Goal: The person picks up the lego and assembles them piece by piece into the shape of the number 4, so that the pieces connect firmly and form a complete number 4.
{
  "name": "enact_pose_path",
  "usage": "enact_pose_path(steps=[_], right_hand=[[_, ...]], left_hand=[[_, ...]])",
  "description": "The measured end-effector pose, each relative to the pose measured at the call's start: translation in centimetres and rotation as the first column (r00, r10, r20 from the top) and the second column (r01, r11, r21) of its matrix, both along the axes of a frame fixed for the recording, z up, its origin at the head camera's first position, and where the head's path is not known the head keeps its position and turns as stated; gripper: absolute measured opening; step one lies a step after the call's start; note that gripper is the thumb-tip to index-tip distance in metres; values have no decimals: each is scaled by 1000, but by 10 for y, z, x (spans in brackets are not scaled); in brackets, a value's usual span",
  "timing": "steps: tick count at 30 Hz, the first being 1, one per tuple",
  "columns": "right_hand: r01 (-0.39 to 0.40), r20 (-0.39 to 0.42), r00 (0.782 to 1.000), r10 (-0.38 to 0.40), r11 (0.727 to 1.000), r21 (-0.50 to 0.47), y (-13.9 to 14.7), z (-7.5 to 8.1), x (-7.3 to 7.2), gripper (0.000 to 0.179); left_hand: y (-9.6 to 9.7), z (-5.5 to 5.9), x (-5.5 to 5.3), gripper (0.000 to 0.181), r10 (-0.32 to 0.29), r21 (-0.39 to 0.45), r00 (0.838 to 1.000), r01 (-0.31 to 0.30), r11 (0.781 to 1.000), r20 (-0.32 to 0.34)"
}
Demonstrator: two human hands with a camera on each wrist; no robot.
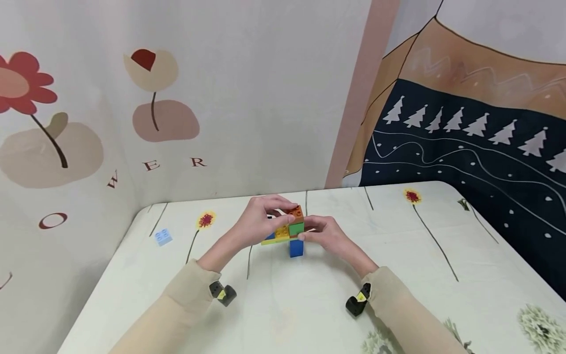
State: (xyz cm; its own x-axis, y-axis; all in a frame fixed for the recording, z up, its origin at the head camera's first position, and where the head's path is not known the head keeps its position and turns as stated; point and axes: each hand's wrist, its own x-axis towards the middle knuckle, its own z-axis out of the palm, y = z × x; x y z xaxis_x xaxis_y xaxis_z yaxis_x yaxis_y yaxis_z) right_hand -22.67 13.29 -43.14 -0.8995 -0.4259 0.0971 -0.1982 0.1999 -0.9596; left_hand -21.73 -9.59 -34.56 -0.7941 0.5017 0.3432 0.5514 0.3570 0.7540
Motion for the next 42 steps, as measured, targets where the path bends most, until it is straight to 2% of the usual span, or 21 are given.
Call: enact_pose_path(steps=[6, 12, 19, 26, 31, 33, 36, 38, 40, 42], right_hand=[[-4, -11, 1000, 4, 1000, 11, -1, 1, -1, 41], [5, -13, 1000, -4, 1000, 19, 0, 2, 0, 43], [-8, -26, 1000, 8, 1000, 27, 1, 3, 2, 43], [-1, -34, 999, 1, 1000, 14, 2, 3, 2, 41], [15, -38, 999, -14, 1000, 20, 0, 4, 1, 41], [19, -44, 999, -18, 1000, 23, -1, 4, 1, 41], [21, -43, 999, -19, 999, 29, -2, 4, 1, 41], [22, -33, 999, -21, 999, 32, -2, 4, 1, 41], [26, -17, 1000, -25, 999, 36, -2, 4, 1, 42], [34, -2, 999, -34, 999, 40, -1, 3, 1, 43]], left_hand=[[0, 1, 0, 28, -14, -8, 1000, 14, 1000, -25], [3, 6, 4, 28, 4, -46, 999, -6, 999, -38], [3, 10, 9, 29, 12, -70, 1000, -13, 997, -13], [3, 10, 7, 29, 1, -64, 1000, -2, 998, -15], [1, 9, 6, 30, 12, -69, 1000, -11, 998, 22], [-1, 6, 6, 32, 20, -78, 1000, -20, 997, 2], [-5, 0, 10, 39, 50, -85, 996, -57, 995, -80], [-12, -3, 13, 43, 96, -77, 988, -106, 991, -119], [-22, -5, 15, 46, 158, -50, 980, -165, 985, -119], [-35, -5, 17, 48, 230, -30, 969, -233, 972, -85]])
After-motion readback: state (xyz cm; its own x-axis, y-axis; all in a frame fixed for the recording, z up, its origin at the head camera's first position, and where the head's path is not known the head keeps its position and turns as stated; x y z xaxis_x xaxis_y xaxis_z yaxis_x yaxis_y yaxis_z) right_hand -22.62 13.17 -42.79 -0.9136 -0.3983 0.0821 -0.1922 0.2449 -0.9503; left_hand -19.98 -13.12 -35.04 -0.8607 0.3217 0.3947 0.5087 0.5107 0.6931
